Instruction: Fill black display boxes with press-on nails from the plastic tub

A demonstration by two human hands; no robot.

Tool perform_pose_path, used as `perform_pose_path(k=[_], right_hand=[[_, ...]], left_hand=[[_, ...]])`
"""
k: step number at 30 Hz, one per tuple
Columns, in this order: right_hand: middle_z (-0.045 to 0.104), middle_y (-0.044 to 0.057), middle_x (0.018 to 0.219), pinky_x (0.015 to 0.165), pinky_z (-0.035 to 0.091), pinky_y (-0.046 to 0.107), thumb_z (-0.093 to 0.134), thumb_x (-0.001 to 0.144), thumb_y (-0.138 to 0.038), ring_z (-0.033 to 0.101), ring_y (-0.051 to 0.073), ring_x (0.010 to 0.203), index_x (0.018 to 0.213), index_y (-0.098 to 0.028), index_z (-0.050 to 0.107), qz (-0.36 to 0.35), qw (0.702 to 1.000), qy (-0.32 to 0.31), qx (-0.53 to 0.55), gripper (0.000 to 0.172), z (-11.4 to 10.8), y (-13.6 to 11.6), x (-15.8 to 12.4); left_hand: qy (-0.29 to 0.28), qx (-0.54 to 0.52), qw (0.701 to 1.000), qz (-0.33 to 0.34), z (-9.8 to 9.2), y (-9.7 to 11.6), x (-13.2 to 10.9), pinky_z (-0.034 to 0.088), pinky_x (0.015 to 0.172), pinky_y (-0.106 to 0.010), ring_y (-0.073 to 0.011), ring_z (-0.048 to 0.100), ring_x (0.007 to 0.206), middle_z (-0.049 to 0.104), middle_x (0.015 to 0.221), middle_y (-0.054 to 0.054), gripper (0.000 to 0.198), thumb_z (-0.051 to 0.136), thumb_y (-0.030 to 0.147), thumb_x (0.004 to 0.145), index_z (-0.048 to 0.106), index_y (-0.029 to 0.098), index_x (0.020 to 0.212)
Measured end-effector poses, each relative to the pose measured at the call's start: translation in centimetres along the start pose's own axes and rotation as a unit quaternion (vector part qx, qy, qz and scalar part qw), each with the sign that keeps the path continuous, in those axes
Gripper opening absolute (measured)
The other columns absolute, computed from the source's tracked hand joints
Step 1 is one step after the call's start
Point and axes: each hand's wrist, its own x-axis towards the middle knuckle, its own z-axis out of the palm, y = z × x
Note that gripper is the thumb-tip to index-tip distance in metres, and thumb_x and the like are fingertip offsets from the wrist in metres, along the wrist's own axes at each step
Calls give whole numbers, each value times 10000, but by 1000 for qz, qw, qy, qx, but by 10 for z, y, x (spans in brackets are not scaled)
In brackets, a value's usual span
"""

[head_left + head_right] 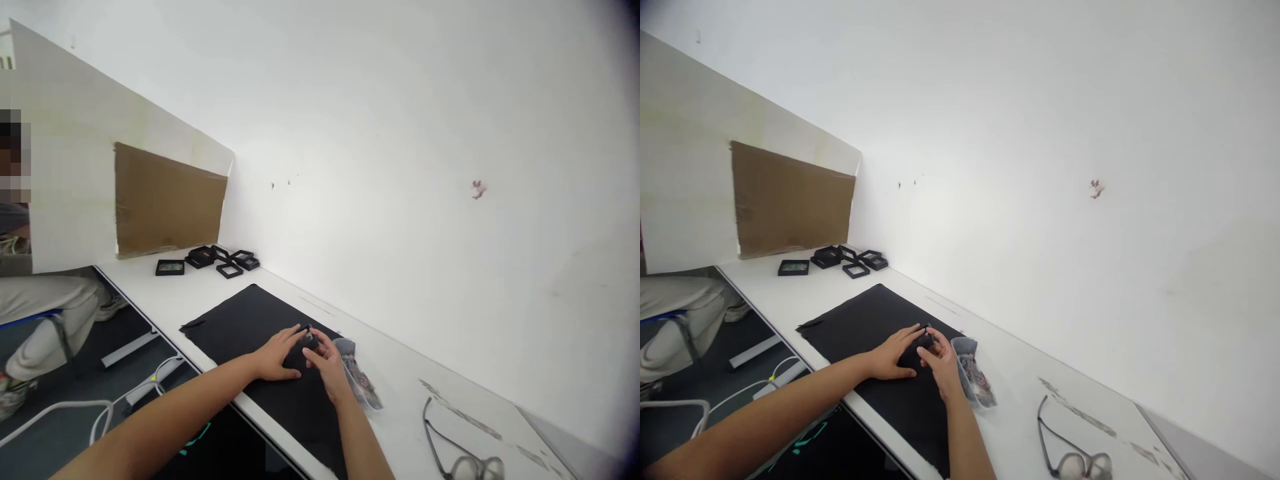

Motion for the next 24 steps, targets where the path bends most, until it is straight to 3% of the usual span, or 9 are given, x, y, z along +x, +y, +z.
perform_pose_path(k=[3,7,12,17,24], right_hand=[[664,19,952,640,565,276,638,962,-323,627,111,708,1169,-151,621,16,999,-14,43,269,-1,-2,-2],[664,20,955,650,570,283,632,966,-328,632,114,717,1175,-152,620,34,995,-36,84,273,0,-6,-5],[669,54,1069,707,589,322,625,969,-345,662,147,821,1241,-162,601,58,990,-62,110,329,3,-11,-9],[662,70,1134,755,595,353,627,966,-348,670,170,892,1258,-166,597,71,987,-62,127,345,6,-14,-10],[649,86,1205,825,591,401,630,962,-357,668,201,983,1275,-170,595,88,987,-37,130,366,13,-18,-9]], left_hand=[[-12,8,999,34,-1,3,-1,296,1227,-575,-368,269,1534,198,1674,-160,998,760,411,796,188,270,1603],[22,13,997,66,-1,7,-2,264,1252,-558,-344,231,1552,175,1678,-171,936,671,350,863,120,241,1611],[44,4,993,112,-4,13,-3,302,1234,-555,-379,301,1516,257,1637,-222,1181,803,388,713,56,187,1606],[63,-18,992,107,-8,19,-3,376,1180,-536,-349,478,1397,476,1502,-195,1112,811,382,697,165,202,1583],[58,-48,994,77,-10,17,-2,414,1130,-558,-347,537,1331,523,1453,-192,1052,804,401,710,222,199,1563]])
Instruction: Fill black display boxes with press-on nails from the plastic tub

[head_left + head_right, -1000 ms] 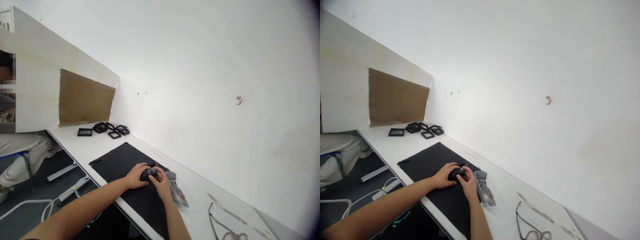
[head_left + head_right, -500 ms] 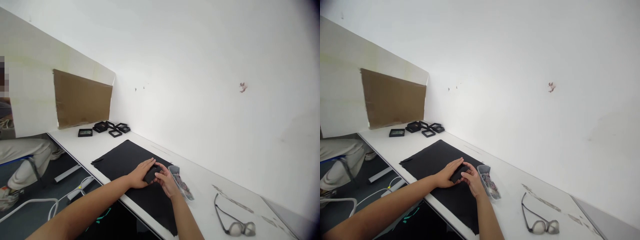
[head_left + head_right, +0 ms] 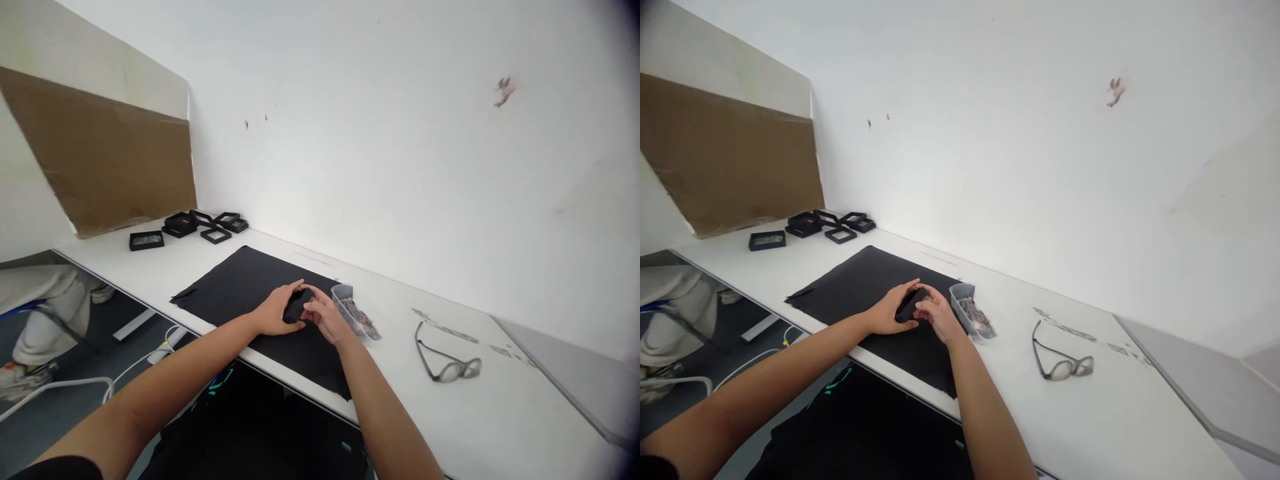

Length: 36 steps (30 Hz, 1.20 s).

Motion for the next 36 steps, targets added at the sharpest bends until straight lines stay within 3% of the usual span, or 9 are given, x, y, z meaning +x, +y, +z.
perform_pose_path(k=[9,22,31,36], right_hand=[[647,89,1215,835,589,408,629,962,-363,666,206,998,1263,-168,600,8,999,39,12,360,4,2,-1],[656,79,1168,788,595,377,626,964,-366,670,189,942,1254,-167,601,-48,992,118,2,352,30,9,4],[640,1,895,524,509,209,622,974,-322,575,77,615,1204,-154,605,-65,994,89,4,285,26,-8,-8],[615,-21,829,467,454,182,618,975,-323,531,61,553,1211,-158,596,-74,995,66,13,288,21,-11,-9]], left_hand=[[-8,-5,1000,-11,5,0,5,431,1115,-542,-338,582,1268,599,1373,-141,828,769,299,682,441,212,1437],[8,-54,999,-6,2,-4,5,427,1115,-557,-355,554,1287,559,1379,-174,840,831,400,657,449,182,1371],[3,-113,993,-22,3,4,9,427,1074,-591,-365,574,1210,571,1297,-184,924,861,549,619,441,162,1346],[-7,-194,981,-6,1,7,10,475,1049,-520,-321,606,1180,569,1297,-158,992,901,520,587,376,195,1362]])
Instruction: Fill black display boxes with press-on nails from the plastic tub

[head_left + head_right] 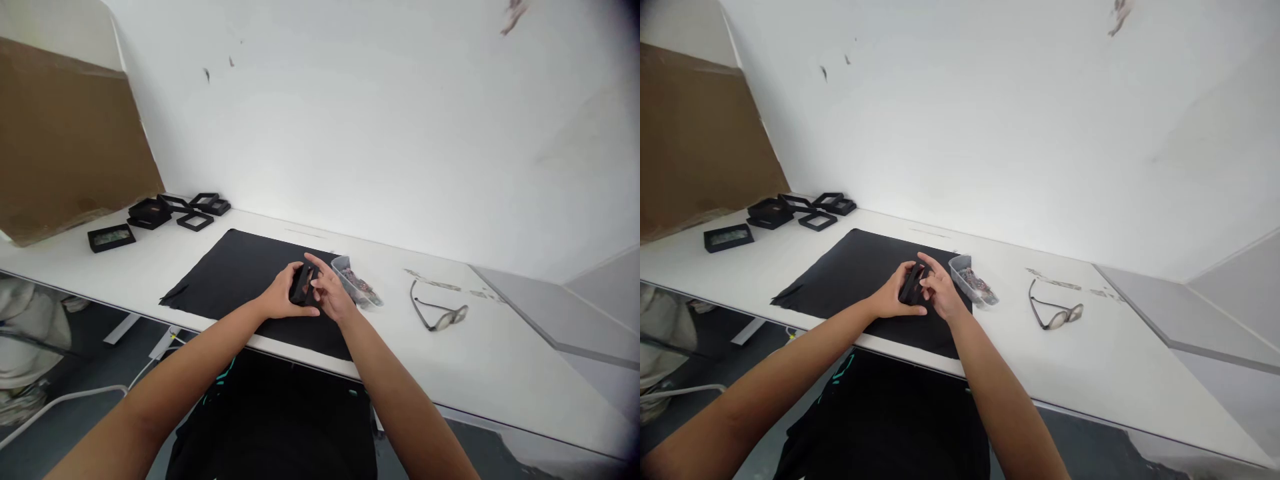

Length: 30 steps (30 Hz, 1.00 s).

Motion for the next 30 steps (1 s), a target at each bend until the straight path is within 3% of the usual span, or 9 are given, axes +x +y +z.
perform_pose_path(k=[4,10,13,18,22,26,30], right_hand=[[642,3,889,564,526,242,603,980,-370,586,92,629,1223,-160,596,-8,1000,-11,10,321,-10,-7,-1],[664,67,1105,745,586,349,605,973,-402,663,167,874,1215,-161,608,10,1000,1,-21,342,-28,-8,0],[660,78,1157,791,591,378,615,968,-389,670,187,937,1231,-163,609,53,996,-11,-69,347,-29,-1,1],[656,83,1185,813,593,393,626,963,-372,670,198,970,1243,-165,608,117,978,-44,-165,348,-25,8,4],[656,83,1183,812,593,392,631,962,-362,670,196,967,1242,-164,608,116,962,-63,-237,344,-20,8,3],[664,76,1147,776,597,368,631,962,-359,673,181,924,1229,-160,611,100,944,-77,-306,333,-14,5,2],[663,79,1160,790,596,377,624,966,-367,673,186,939,1235,-162,610,66,919,-61,-383,338,-5,5,1]], left_hand=[[33,-63,997,4,-2,1,-2,444,1101,-513,-323,556,1257,532,1330,-158,990,941,465,546,387,209,1326],[137,-160,977,-9,-5,-1,5,453,1097,-469,-272,598,1233,594,1312,-138,570,690,453,841,485,198,1309],[204,-196,958,-37,-9,-2,9,474,1075,-450,-272,628,1214,644,1284,-132,481,622,429,862,540,192,1273],[281,-227,926,-109,-15,-3,14,542,953,-397,-279,682,1124,713,1188,-120,383,675,432,807,655,178,1094],[330,-254,895,-159,-18,-4,18,582,802,-365,-279,730,1017,732,1153,-144,420,644,521,827,670,159,1040],[363,-246,884,-160,-18,-5,21,588,836,-369,-229,741,924,754,1000,-97,376,713,484,814,671,149,978],[396,-187,888,-139,-17,-11,20,587,856,-375,-164,693,870,708,931,-41,269,702,377,896,661,123,975]])
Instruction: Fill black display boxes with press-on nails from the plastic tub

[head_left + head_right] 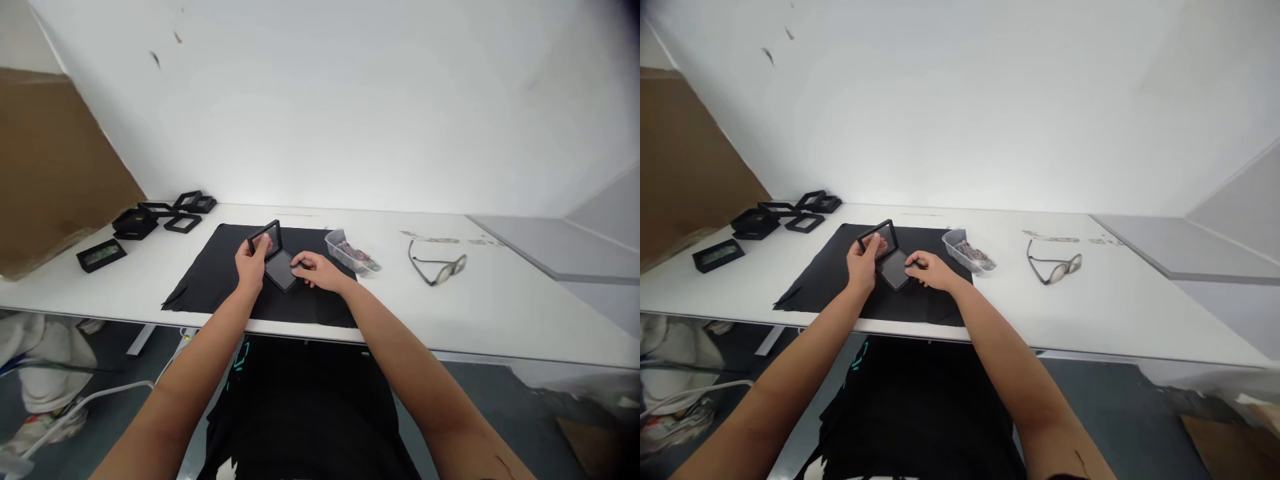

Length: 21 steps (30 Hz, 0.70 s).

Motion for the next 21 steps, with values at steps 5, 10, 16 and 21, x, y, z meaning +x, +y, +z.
perform_pose_path(k=[5,10,16,21], right_hand=[[659,84,1188,848,583,415,625,964,-378,668,203,987,1243,-165,612,-40,988,61,-133,351,7,-11,-5],[686,50,1058,828,554,394,624,950,-399,659,192,907,1287,-211,601,-61,953,162,-249,387,-7,-26,-31],[654,231,1133,929,420,579,436,984,-471,505,416,1170,1240,-130,636,28,845,413,-338,471,-44,-9,-83],[705,178,978,936,422,598,660,868,-476,540,407,1144,979,-189,743,36,824,409,-390,318,-57,31,-99]], left_hand=[[32,61,996,65,-7,-4,4,560,875,-344,-148,671,849,690,901,-21,289,758,314,844,643,139,1044],[3,102,991,85,-13,-2,7,540,934,-342,-159,688,852,708,896,-42,527,801,354,764,597,170,1214],[-12,161,985,66,-20,-12,15,544,951,-359,-173,695,898,707,942,-58,672,728,416,814,438,180,1372],[9,236,969,66,-24,-16,18,475,1064,-500,-275,670,1078,657,1149,-184,816,672,446,830,280,112,1464]])
